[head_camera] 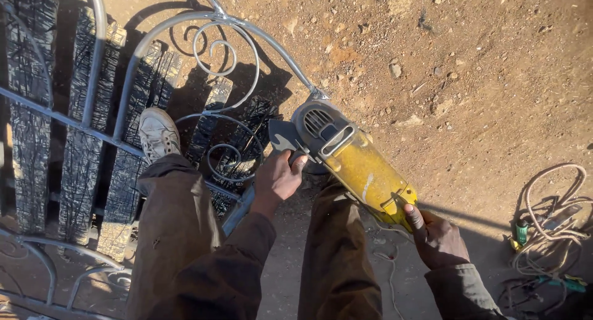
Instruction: Using an angle grinder to smooth the metal joints and edges of a decorative gate
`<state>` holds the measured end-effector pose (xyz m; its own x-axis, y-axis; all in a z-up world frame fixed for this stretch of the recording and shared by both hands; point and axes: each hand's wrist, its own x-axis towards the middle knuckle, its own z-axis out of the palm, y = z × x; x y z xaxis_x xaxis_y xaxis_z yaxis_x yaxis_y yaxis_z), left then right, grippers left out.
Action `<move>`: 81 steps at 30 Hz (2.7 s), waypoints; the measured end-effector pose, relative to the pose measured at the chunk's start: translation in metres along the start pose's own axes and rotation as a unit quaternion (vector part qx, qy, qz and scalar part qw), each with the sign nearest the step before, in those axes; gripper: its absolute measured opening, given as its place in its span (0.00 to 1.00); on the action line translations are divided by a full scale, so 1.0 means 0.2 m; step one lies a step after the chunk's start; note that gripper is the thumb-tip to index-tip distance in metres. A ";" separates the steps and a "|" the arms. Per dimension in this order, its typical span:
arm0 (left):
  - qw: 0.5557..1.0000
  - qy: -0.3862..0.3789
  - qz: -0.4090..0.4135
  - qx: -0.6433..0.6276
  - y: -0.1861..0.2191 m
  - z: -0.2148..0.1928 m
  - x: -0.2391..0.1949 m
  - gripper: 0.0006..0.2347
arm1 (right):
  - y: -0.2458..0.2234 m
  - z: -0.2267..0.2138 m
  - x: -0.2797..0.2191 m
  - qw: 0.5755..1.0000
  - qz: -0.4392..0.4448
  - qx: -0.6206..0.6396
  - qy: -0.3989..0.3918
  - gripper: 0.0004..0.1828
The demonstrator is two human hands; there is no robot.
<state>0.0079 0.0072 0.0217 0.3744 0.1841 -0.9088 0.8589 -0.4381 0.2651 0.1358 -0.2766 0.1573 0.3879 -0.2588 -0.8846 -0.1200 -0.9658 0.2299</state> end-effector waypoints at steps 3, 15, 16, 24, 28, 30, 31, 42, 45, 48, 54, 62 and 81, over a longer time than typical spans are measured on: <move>0.996 0.044 0.028 0.069 0.11 -0.17 0.09 0.23 | -0.10 0.07 -0.02 0.995 0.007 0.097 0.003 0.48; 0.937 -0.028 0.067 0.343 0.45 -1.14 0.27 0.23 | -0.91 0.34 -0.56 0.868 0.098 0.479 -0.089 0.43; 0.928 -0.036 0.078 0.363 0.43 -1.19 0.35 0.23 | -0.98 0.41 -0.56 0.856 0.110 0.498 -0.090 0.43; 0.810 -0.016 0.259 0.526 0.38 -1.37 0.60 0.18 | -1.74 1.15 -0.57 0.708 0.101 0.699 -0.001 0.47; 0.786 -0.008 0.345 0.513 0.22 -1.16 0.71 0.13 | -1.99 1.67 -0.34 0.682 0.116 0.714 0.106 0.42; 0.809 -0.013 0.367 0.459 0.24 -1.08 0.70 0.14 | -2.03 1.92 -0.18 0.681 0.096 0.708 0.160 0.43; 0.803 -0.017 0.372 0.465 0.24 -1.14 0.69 0.14 | -2.01 1.90 -0.12 0.674 0.103 0.713 0.162 0.43; 0.777 0.037 0.377 0.503 0.44 -1.10 0.49 0.11 | -1.76 1.72 -0.10 0.670 0.056 0.729 0.127 0.43; 0.807 -0.018 0.312 0.500 0.43 -1.11 0.45 0.14 | -1.60 1.53 -0.22 0.707 0.045 0.695 0.127 0.43; 0.830 0.014 0.278 0.484 0.24 -1.09 0.59 0.14 | -1.60 1.59 -0.24 0.714 0.078 0.683 0.131 0.41; 0.867 0.047 0.233 0.438 0.14 -1.13 0.59 0.23 | -1.61 1.71 -0.25 0.731 0.005 0.669 0.132 0.45; 0.870 0.006 0.206 0.447 0.21 -1.09 0.61 0.22 | -1.60 1.76 -0.20 0.773 0.044 0.610 0.168 0.46; 0.909 0.002 0.159 0.385 0.28 -1.04 0.45 0.21 | -1.41 1.61 -0.26 0.796 0.046 0.575 0.183 0.43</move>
<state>0.1625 0.1822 0.0223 0.5643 -0.0577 -0.8236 0.2087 -0.9552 0.2099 -0.1449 0.0142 0.0082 0.5442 -0.5192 -0.6590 -0.8390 -0.3420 -0.4233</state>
